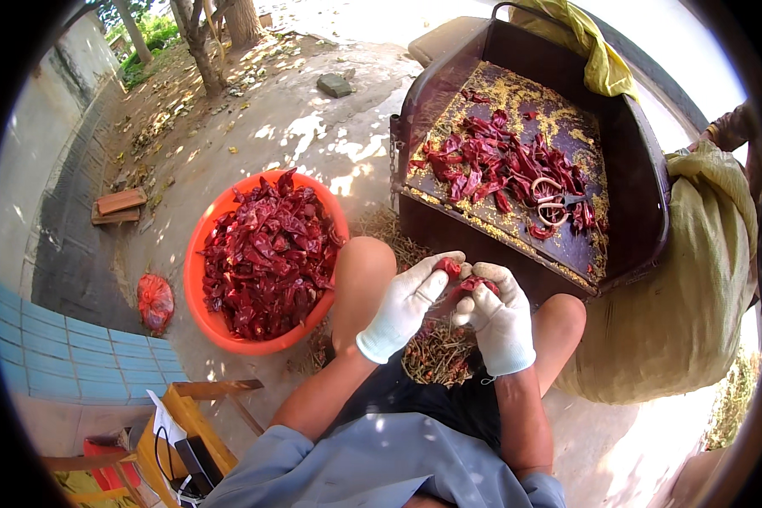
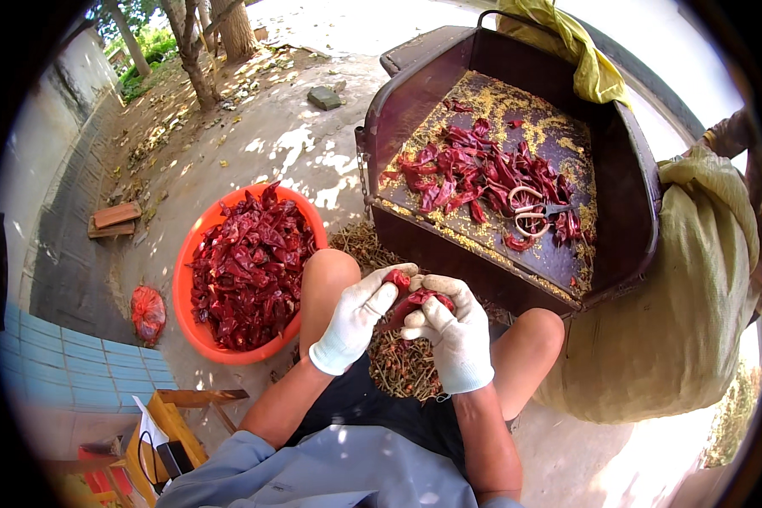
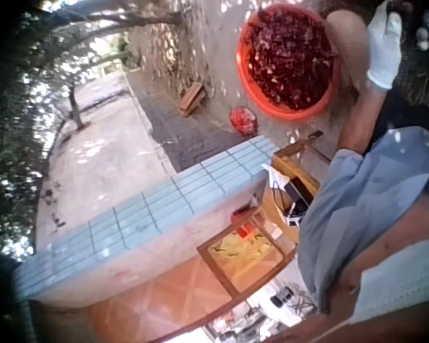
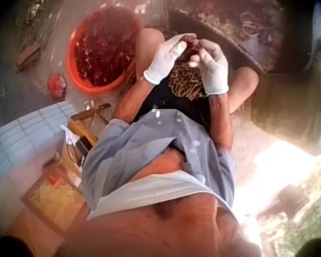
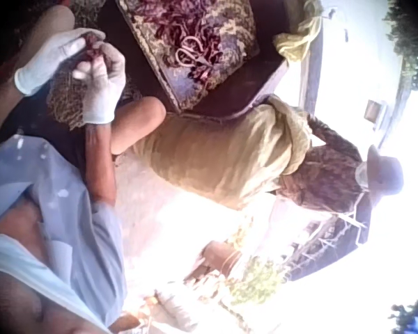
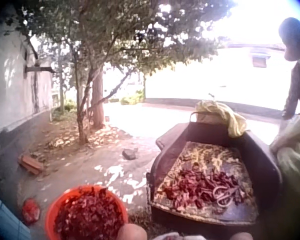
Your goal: The person removes stems from dried red peppers by hand and with a knife, placing the processed peppers into a red basin.
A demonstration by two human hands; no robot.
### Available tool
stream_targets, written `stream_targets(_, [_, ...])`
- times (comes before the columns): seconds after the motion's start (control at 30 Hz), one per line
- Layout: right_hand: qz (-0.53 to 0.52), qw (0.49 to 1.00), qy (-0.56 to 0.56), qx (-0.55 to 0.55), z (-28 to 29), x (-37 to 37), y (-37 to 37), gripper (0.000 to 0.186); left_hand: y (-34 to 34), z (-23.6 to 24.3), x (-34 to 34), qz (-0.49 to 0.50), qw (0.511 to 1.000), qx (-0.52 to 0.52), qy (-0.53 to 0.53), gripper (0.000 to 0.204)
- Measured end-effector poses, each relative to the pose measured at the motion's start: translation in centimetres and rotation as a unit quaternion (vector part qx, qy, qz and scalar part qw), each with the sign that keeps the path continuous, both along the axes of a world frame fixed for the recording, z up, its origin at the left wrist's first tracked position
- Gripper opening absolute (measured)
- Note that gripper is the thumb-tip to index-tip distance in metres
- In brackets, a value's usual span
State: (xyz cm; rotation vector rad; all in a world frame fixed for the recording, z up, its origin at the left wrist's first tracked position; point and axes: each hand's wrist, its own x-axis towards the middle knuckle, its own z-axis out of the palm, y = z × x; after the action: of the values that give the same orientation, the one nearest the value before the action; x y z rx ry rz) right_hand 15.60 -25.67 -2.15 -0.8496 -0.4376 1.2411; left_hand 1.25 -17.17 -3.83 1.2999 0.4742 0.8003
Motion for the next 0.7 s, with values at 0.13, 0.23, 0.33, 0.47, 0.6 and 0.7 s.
stream_targets(0.13, [-0.029, 0.989, -0.129, -0.063, 0.4, -0.6, 1.2, 0.021, -0.4, -0.5, 0.5, -0.045, 0.996, -0.066, -0.036, 0.051])
stream_targets(0.23, [-0.014, 0.984, -0.168, -0.054, 0.2, -0.6, 1.3, 0.031, -0.4, -1.0, 1.1, -0.076, 0.995, -0.052, -0.028, 0.061])
stream_targets(0.33, [0.026, 0.988, -0.153, -0.003, 0.1, -0.6, 1.3, 0.047, 0.2, -1.0, 1.4, -0.047, 0.994, -0.09, -0.027, 0.044])
stream_targets(0.47, [0.049, 0.988, -0.144, 0.011, 0.8, 0.0, 1.0, 0.046, 0.3, -0.8, 1.9, -0.068, 0.993, -0.092, 0.01, 0.031])
stream_targets(0.6, [0.095, 0.947, -0.307, -0.026, 1.7, 0.8, 0.8, 0.042, 1.5, -0.9, 0.9, -0.038, 0.989, 0.056, 0.131, 0.024])
stream_targets(0.7, [-0.06, 0.836, -0.543, 0.053, -0.3, 1.4, 1.9, 0.041, 1.8, -0.8, 0.8, 0.013, 0.98, 0.116, 0.159, 0.024])
